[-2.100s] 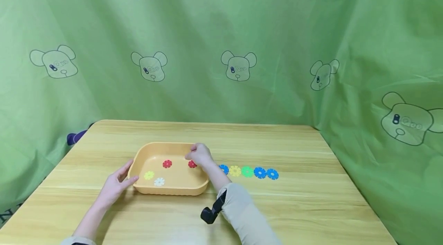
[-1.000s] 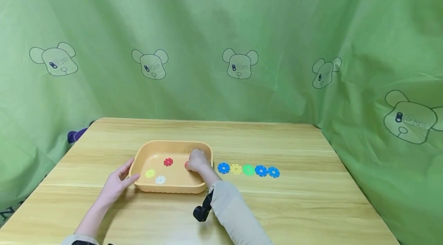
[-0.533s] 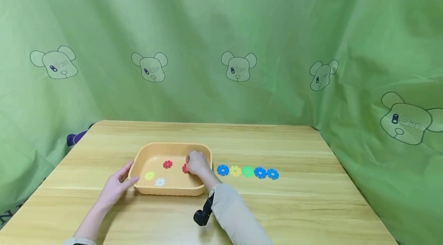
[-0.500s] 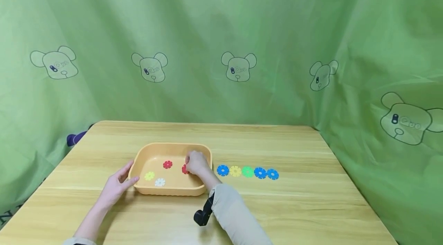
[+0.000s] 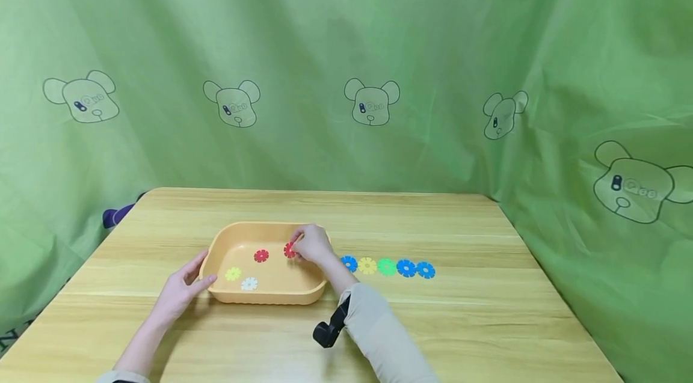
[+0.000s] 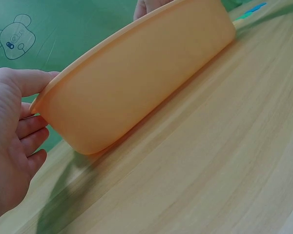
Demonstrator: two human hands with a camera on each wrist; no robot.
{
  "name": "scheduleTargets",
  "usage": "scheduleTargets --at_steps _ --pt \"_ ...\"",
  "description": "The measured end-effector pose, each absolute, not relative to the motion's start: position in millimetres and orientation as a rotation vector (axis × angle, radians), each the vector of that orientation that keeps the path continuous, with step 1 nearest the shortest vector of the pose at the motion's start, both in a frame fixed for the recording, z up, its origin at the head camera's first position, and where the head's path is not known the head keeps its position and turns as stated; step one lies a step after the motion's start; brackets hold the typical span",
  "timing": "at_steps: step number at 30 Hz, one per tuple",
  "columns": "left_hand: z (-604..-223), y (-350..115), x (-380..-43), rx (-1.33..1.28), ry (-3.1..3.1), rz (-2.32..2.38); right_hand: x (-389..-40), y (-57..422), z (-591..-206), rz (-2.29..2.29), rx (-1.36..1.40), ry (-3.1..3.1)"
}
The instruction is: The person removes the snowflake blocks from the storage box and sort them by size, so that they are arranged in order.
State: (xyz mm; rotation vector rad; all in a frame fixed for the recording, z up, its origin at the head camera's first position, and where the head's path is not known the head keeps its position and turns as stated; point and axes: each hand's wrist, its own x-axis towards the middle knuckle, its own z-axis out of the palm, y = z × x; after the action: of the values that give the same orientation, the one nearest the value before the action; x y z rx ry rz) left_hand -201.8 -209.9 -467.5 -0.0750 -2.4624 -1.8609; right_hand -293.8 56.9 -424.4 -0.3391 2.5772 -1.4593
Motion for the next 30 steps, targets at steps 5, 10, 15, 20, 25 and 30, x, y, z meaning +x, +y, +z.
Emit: scheduleTargets --at_steps 5,10,15,20,25,30 --pt "-467.7 -209.9 -201.1 -0.076 -2.458 -1.862 -298.0 67.1 -411.5 -1.672 -0.173 2.410" --pt "-466.9 -210.0 -200.5 -0.081 -2.453 -1.863 -304.3 83.5 -401.3 -1.809 -0.092 2.311" --pt "-466.2 -209.5 -201.0 -0.086 -2.453 -1.876 -307.8 109.9 -397.5 -1.829 -0.068 2.332" --pt "-466.3 -209.5 -200.5 -0.091 -2.450 -1.881 -308.3 143.5 -401.2 -1.836 -0.022 2.355" --pt "-467.0 -210.2 -201.1 -0.097 -2.454 -1.866 -307.1 182.9 -409.4 -1.855 0.045 2.357" --pt "-467.3 -211.1 -201.8 -0.096 -2.453 -1.861 -302.8 221.6 -416.7 -1.897 0.133 2.337"
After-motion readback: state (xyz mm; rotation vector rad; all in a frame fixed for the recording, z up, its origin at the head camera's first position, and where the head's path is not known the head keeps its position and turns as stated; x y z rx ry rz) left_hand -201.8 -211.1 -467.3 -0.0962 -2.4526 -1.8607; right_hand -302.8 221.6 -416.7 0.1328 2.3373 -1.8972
